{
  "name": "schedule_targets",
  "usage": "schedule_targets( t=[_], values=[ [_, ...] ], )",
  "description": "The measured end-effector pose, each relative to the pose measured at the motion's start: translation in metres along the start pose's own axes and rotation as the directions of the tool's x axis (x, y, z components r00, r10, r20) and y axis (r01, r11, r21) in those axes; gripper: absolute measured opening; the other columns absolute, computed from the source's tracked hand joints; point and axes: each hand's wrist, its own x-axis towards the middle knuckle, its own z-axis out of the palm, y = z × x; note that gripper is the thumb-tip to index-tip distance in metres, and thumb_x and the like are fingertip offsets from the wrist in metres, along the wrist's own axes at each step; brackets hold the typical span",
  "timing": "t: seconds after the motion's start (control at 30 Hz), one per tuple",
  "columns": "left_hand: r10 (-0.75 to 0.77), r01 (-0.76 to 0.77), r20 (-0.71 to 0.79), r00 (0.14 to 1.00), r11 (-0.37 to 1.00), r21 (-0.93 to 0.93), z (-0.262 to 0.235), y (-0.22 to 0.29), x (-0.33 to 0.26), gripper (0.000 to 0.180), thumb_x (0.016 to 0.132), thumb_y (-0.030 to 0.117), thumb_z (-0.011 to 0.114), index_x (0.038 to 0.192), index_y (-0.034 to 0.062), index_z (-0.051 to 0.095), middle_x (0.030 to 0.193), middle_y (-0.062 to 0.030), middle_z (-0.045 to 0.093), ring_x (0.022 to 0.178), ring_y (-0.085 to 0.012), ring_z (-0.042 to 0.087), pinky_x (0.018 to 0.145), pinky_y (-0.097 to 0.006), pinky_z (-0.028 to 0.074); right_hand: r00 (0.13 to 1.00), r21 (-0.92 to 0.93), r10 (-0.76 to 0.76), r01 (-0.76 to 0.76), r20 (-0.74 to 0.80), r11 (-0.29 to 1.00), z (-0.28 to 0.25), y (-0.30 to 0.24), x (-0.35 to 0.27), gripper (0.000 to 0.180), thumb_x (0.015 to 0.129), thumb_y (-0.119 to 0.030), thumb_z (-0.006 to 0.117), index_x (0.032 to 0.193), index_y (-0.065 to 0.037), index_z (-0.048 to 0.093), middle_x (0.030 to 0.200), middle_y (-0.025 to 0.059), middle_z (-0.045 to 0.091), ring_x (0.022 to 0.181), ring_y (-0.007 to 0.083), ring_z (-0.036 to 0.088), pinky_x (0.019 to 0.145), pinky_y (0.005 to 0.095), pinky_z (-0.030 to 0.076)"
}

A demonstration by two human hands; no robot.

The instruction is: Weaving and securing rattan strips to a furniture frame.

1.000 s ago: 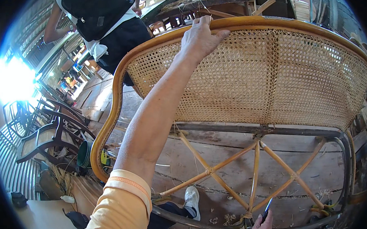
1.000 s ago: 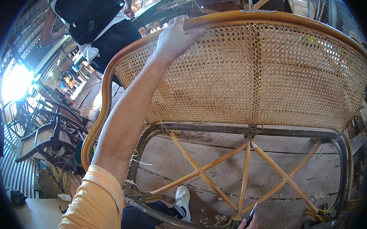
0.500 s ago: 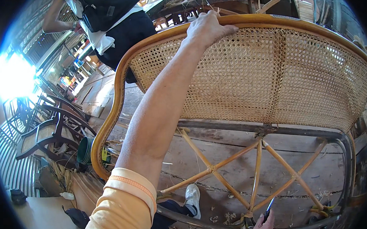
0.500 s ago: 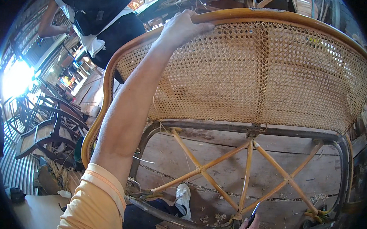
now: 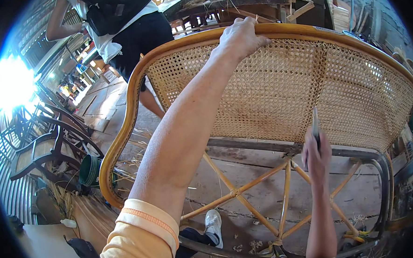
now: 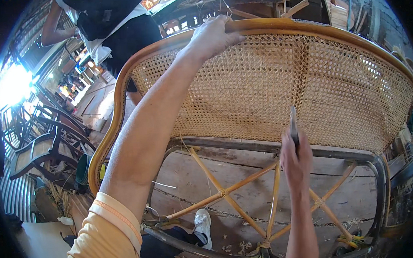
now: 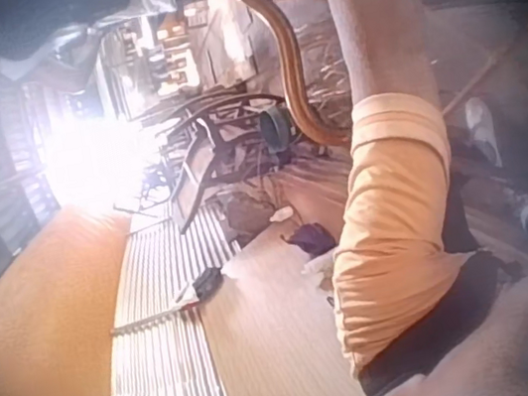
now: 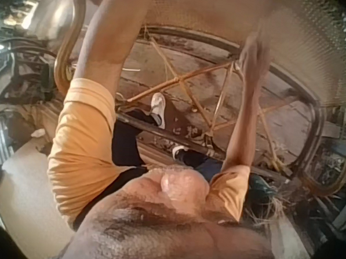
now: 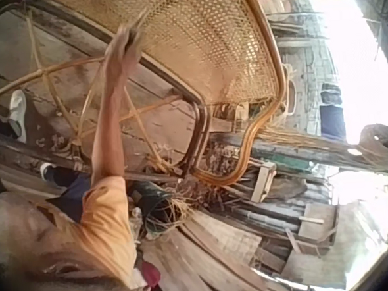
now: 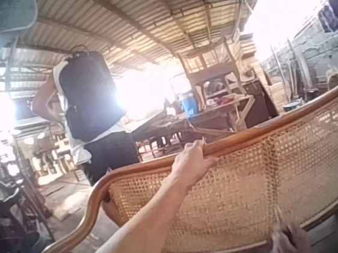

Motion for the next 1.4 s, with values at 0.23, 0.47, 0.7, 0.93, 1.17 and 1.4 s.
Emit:
schedule_targets(
  t=[0.23,0.47,0.7,0.93,1.17,1.4],
  values=[
    [0.059,-0.059,-0.126,0.99,0.998,0.008,0.002,-0.002,-0.002,0.057,0.07,0.039,0.07,0.108,-0.0012,0.056,0.098,-0.02,0.061,0.094,-0.0312,0.06,0.085,-0.039,0.045,0.923,-0.365,-0.385,0.364,0.017,0.857,0.053,-0.035,0.109,0.029,0.089,-0.029,0.05,0.092,0.0,0.055,0.063,0.0047,0.047,0.055,0.0128,0.045,0.051,0.0306,0.038],
    [0.023,-0.016,-0.145,0.989,0.998,0.053,0.002,-0.003,-0.003,0.058,0.068,0.04,0.067,0.109,0.0006,0.056,0.102,-0.0193,0.061,0.098,-0.0316,0.059,0.089,-0.038,0.044,0.981,-0.332,-0.196,0.184,-0.004,0.925,0.071,-0.043,0.134,0.039,0.088,-0.038,0.046,0.094,-0.001,0.056,0.06,0.0067,0.049,0.055,0.0153,0.048,0.052,0.0328,0.039],
    [-0.034,0.04,-0.114,0.993,0.997,0.059,0.003,0.002,0.0,0.058,0.066,0.04,0.065,0.109,0.0028,0.057,0.101,-0.0188,0.062,0.097,-0.0298,0.059,0.089,-0.038,0.044,0.978,-0.205,-0.2,0.206,0.05,0.957,0.073,-0.031,0.143,0.037,0.089,-0.038,0.045,0.085,-0.002,0.054,0.056,0.0035,0.046,0.047,0.0115,0.046,0.045,0.0293,0.038],
    [-0.015,0.019,-0.124,0.992,0.999,0.029,0.003,-0.001,0.003,0.058,0.063,0.038,0.066,0.108,0.0031,0.057,0.101,-0.0181,0.062,0.097,-0.0305,0.059,0.088,-0.037,0.044,0.969,-0.238,-0.245,0.243,0.023,0.94,0.076,-0.023,0.146,0.037,0.091,-0.038,0.045,0.077,-0.003,0.05,0.056,0.0026,0.045,0.047,0.0096,0.045,0.043,0.0276,0.036],
    [-0.046,0.05,-0.093,0.995,0.998,0.038,0.002,0.002,0.0,0.061,0.064,0.041,0.066,0.111,0.0035,0.055,0.101,-0.0185,0.062,0.097,-0.0298,0.059,0.088,-0.037,0.044,0.975,-0.216,-0.219,0.22,0.03,0.951,0.08,-0.026,0.144,0.039,0.091,-0.039,0.043,0.077,-0.003,0.049,0.057,0.0045,0.045,0.049,0.0135,0.046,0.047,0.031,0.038],
    [-0.037,0.041,-0.095,0.995,0.998,0.038,-0.002,0.003,0.0,0.062,0.065,0.041,0.066,0.113,0.0045,0.054,0.103,-0.0182,0.061,0.099,-0.03,0.059,0.089,-0.037,0.043,0.955,-0.597,-0.297,0.242,0.006,0.765,0.076,-0.026,0.152,0.038,0.089,-0.043,0.042,0.09,-0.007,0.05,0.07,0.015,0.06,0.064,0.0243,0.061,0.06,0.0403,0.046]
  ],
)
